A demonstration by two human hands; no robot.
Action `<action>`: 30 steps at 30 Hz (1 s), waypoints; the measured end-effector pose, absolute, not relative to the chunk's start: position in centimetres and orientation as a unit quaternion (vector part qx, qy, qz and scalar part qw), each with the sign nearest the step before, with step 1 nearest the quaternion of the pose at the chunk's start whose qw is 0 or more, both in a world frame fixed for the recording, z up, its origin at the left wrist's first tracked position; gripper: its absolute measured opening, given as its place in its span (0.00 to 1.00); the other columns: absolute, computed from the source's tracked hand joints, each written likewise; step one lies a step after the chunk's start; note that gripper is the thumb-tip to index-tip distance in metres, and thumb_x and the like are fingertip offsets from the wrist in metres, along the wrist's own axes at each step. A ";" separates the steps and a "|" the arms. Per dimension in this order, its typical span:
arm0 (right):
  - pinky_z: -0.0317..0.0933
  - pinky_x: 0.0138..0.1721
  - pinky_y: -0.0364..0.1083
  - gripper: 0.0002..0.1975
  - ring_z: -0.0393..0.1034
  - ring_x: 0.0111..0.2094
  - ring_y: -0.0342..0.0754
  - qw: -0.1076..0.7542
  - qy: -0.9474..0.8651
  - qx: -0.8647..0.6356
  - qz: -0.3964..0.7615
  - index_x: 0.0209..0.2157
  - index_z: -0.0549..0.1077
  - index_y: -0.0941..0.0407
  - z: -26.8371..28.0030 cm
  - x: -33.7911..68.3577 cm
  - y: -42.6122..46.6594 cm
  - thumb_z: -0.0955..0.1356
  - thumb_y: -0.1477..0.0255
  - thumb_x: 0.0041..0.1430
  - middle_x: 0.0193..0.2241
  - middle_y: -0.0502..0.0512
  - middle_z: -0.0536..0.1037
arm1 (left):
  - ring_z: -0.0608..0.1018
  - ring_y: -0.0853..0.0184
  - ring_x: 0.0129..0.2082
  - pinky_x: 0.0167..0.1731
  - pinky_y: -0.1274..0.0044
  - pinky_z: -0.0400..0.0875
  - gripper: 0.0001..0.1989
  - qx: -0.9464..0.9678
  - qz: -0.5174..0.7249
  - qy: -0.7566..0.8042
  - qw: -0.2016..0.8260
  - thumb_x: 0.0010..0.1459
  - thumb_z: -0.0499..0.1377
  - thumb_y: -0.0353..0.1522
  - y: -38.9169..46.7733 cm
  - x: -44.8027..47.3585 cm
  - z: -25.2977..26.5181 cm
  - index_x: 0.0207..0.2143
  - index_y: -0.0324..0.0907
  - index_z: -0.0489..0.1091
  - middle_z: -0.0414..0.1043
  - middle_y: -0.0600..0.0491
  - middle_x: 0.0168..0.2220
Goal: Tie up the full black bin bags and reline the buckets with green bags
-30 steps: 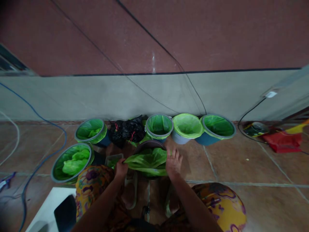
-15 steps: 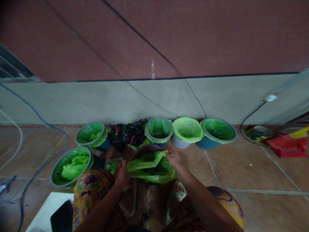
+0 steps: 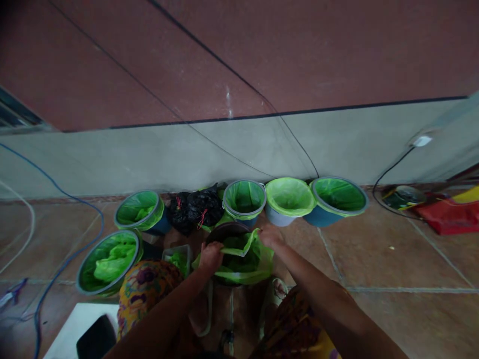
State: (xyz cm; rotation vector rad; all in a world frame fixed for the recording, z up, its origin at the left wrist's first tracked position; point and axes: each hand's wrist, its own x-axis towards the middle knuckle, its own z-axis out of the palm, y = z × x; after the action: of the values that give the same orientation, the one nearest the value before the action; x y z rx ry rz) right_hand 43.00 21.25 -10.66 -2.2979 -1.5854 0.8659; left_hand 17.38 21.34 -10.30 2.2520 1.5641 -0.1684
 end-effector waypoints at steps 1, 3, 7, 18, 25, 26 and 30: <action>0.63 0.40 0.50 0.09 0.74 0.38 0.56 0.092 -0.542 -0.785 0.285 0.31 0.78 0.64 -10.5 42.7 21.1 0.66 0.74 0.57 0.32 0.66 0.79 | 0.76 0.60 0.51 0.59 0.65 0.60 0.17 0.788 -0.061 0.575 0.213 0.60 0.51 0.28 21.8 17.5 -10.3 0.48 0.42 0.74 0.77 0.46 0.48; 0.60 0.49 0.56 0.17 0.69 0.49 0.62 0.055 -0.577 -0.781 0.233 0.45 0.77 0.63 -10.2 41.6 20.6 0.67 0.79 0.52 0.43 0.70 0.78 | 0.77 0.62 0.49 0.52 0.73 0.66 0.17 0.752 -0.074 0.608 0.244 0.62 0.49 0.28 22.7 17.4 -10.3 0.47 0.41 0.75 0.78 0.46 0.46; 0.47 0.61 0.64 0.40 0.56 0.62 0.61 0.000 -0.715 -0.684 0.148 0.64 0.61 0.56 -9.4 38.7 19.8 0.68 0.82 0.47 0.60 0.67 0.67 | 0.79 0.65 0.45 0.42 0.79 0.68 0.18 0.712 -0.111 0.641 0.266 0.65 0.47 0.30 24.5 16.6 -10.3 0.45 0.37 0.76 0.79 0.44 0.44; 0.63 0.42 0.47 0.14 0.76 0.43 0.54 0.008 -0.747 -0.633 0.204 0.38 0.79 0.56 -9.2 39.2 23.3 0.62 0.70 0.65 0.38 0.61 0.81 | 0.76 0.59 0.52 0.51 0.72 0.67 0.19 0.732 -0.112 0.639 0.208 0.61 0.53 0.33 23.9 14.7 -9.3 0.53 0.38 0.71 0.74 0.42 0.51; 0.65 0.41 0.47 0.14 0.77 0.43 0.56 0.005 -0.757 -0.622 0.200 0.37 0.80 0.59 -8.8 37.2 22.5 0.62 0.70 0.64 0.39 0.65 0.82 | 0.72 0.55 0.56 0.57 0.65 0.63 0.29 0.811 -0.027 0.569 0.134 0.56 0.60 0.34 22.6 17.4 -8.0 0.60 0.39 0.62 0.72 0.42 0.54; 0.65 0.41 0.46 0.14 0.77 0.43 0.55 0.005 -0.758 -0.621 0.200 0.37 0.80 0.59 -8.8 37.1 22.5 0.63 0.70 0.64 0.39 0.64 0.82 | 0.74 0.56 0.54 0.56 0.65 0.64 0.25 0.814 -0.023 0.564 0.137 0.56 0.59 0.32 22.8 17.9 -7.7 0.57 0.39 0.65 0.73 0.43 0.52; 0.64 0.41 0.45 0.14 0.77 0.42 0.54 0.009 -0.755 -0.625 0.198 0.37 0.79 0.59 -8.7 37.6 22.7 0.63 0.72 0.63 0.38 0.64 0.82 | 0.77 0.61 0.47 0.51 0.70 0.68 0.16 0.823 0.003 0.545 0.160 0.57 0.54 0.27 23.9 19.0 -7.0 0.48 0.40 0.71 0.76 0.48 0.45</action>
State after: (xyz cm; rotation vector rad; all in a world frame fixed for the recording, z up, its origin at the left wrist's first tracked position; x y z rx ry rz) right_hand 37.55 22.68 -8.72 -1.9517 -2.3579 0.6185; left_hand 19.04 23.90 -6.96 2.3517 1.5572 0.0082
